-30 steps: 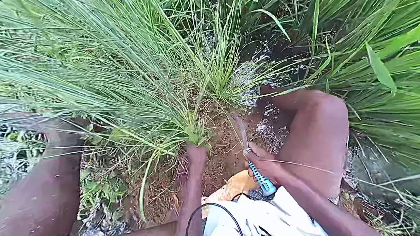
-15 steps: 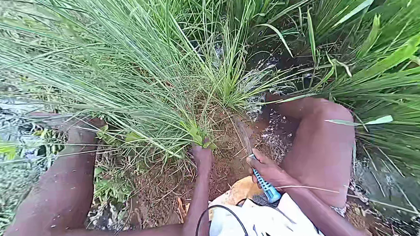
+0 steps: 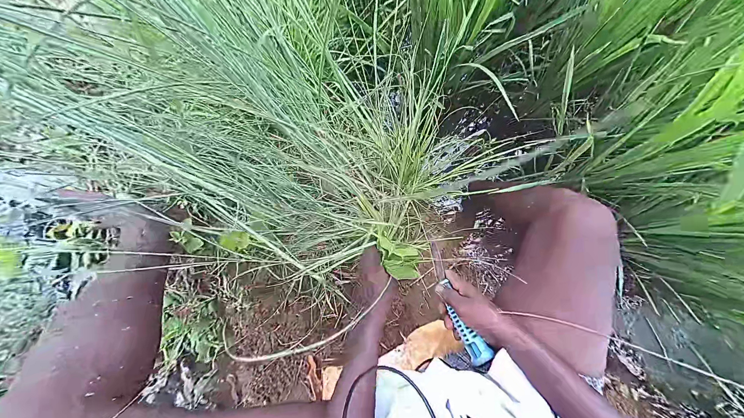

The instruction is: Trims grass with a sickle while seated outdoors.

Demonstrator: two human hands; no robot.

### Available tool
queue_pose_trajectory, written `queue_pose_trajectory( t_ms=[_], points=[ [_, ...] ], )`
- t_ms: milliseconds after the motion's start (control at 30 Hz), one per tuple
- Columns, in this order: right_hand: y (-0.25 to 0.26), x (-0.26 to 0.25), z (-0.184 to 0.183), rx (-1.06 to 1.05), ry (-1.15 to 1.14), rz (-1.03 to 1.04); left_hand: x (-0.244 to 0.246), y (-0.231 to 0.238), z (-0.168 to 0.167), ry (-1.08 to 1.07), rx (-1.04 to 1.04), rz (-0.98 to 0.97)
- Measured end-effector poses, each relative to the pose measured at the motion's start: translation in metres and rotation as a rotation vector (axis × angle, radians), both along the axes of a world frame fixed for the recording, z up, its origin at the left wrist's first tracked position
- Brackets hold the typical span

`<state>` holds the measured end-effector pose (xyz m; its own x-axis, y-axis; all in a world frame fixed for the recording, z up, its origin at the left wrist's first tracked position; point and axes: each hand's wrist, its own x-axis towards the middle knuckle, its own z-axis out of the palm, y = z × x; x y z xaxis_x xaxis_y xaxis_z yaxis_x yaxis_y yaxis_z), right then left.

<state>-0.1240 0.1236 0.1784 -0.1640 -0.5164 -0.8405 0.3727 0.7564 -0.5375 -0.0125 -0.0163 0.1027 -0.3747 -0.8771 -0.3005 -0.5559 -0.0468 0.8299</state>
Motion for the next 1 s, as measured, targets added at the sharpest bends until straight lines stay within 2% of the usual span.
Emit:
queue_pose_trajectory(
  t_ms=[67, 133, 167, 233, 333, 533, 600, 667, 833, 933, 1000],
  points=[
    [-0.001, 0.001, 0.002, 0.0, -0.002, 0.002, -0.002, -0.007, 0.006, 0.014, 0.074, 0.067],
    [-0.001, 0.0, -0.002, -0.009, 0.008, 0.015, 0.002, -0.016, 0.02, -0.078, 0.159, 0.006],
    [-0.001, 0.0, -0.004, -0.011, 0.011, 0.021, 0.004, -0.01, 0.007, -0.043, 0.003, 0.069],
    [0.0, 0.001, -0.005, -0.012, 0.016, 0.017, 0.005, -0.016, 0.032, -0.05, 0.076, 0.077],
    [0.002, 0.002, -0.007, -0.009, 0.026, 0.013, 0.003, -0.032, 0.047, 0.205, 0.013, 0.372],
    [0.005, 0.002, -0.014, -0.068, 0.076, 0.021, 0.034, -0.098, 0.123, 0.597, -0.012, 0.856],
    [0.003, 0.003, -0.013, -0.078, 0.107, 0.034, 0.057, -0.121, 0.152, 0.731, -0.114, 0.958],
    [0.004, 0.003, -0.013, -0.082, 0.135, 0.058, 0.094, -0.144, 0.176, 0.847, -0.208, 0.962],
    [0.003, 0.004, -0.017, -0.07, 0.154, 0.081, 0.212, -0.192, 0.241, 0.94, -0.541, 1.023],
    [0.002, 0.006, -0.016, -0.059, 0.134, 0.067, 0.294, -0.19, 0.258, 0.961, -0.742, 1.055],
    [0.003, 0.007, -0.014, -0.076, 0.147, 0.062, 0.308, -0.164, 0.275, 0.927, -0.812, 1.133]
  ],
)
